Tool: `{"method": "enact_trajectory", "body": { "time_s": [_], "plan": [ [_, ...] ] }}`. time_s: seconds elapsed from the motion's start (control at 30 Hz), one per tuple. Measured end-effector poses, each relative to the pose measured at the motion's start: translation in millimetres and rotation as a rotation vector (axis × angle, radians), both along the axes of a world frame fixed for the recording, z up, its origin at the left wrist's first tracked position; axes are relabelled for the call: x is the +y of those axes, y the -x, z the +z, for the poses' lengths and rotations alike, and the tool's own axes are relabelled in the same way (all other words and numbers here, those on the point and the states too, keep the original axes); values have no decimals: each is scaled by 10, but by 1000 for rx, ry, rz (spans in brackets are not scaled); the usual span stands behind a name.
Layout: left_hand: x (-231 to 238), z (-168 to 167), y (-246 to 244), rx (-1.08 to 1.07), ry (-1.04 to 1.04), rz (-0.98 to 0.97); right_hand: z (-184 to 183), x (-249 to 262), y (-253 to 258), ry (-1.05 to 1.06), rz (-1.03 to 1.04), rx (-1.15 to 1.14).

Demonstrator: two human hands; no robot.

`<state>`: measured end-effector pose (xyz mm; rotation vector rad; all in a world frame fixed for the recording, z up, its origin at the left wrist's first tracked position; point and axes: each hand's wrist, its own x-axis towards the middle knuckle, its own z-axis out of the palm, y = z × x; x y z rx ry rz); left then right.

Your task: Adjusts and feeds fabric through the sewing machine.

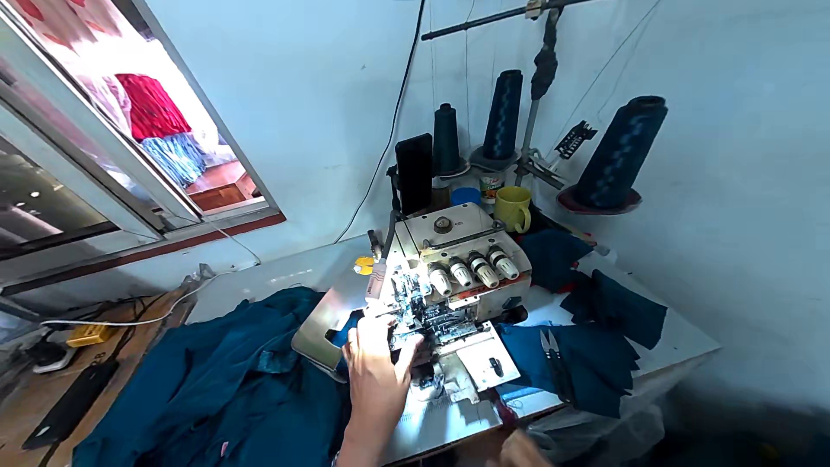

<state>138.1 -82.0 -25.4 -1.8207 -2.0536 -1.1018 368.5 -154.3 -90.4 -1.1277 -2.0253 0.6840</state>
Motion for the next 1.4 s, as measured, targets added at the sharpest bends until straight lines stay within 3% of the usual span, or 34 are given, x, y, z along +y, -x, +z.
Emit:
{"method": "enact_trajectory", "body": {
  "time_s": [0.2, 0.37, 0.47, 0.6, 0.7, 0.8, 0.9, 1.07, 1.13, 1.27, 1.4],
  "plan": [
    [240, 123, -96, -259, 73, 123, -1, 917, -441, -187, -551, -104],
    [258, 312, -221, -184, 227, 261, -33, 1150, -472, -71, -612, -223],
    [290, 397, -269, -154, 328, 329, -58, 1155, -429, -147, -624, -295],
    [257, 400, -154, -203, 319, 246, -79, 1171, -404, -296, -639, -414],
    [248, 336, -9, -280, 285, 129, -50, 1186, -505, -245, -618, -272],
    [194, 224, 80, -343, 201, 4, 71, 1147, -562, -119, -545, 41],
    [92, 139, 107, -378, 145, -90, 261, 1089, -446, 134, -302, 422],
    [47, 111, 148, -428, 148, -103, 546, 1038, 35, 442, 44, 527],
    [62, 123, 173, -520, 173, -133, 593, 1033, 284, 272, 14, 417],
    [72, 137, 182, -596, 201, -165, 654, 1108, 705, -270, -110, 47],
    [84, 142, 187, -613, 191, -178, 666, 1231, 925, -438, -75, -76]
  ]
}}
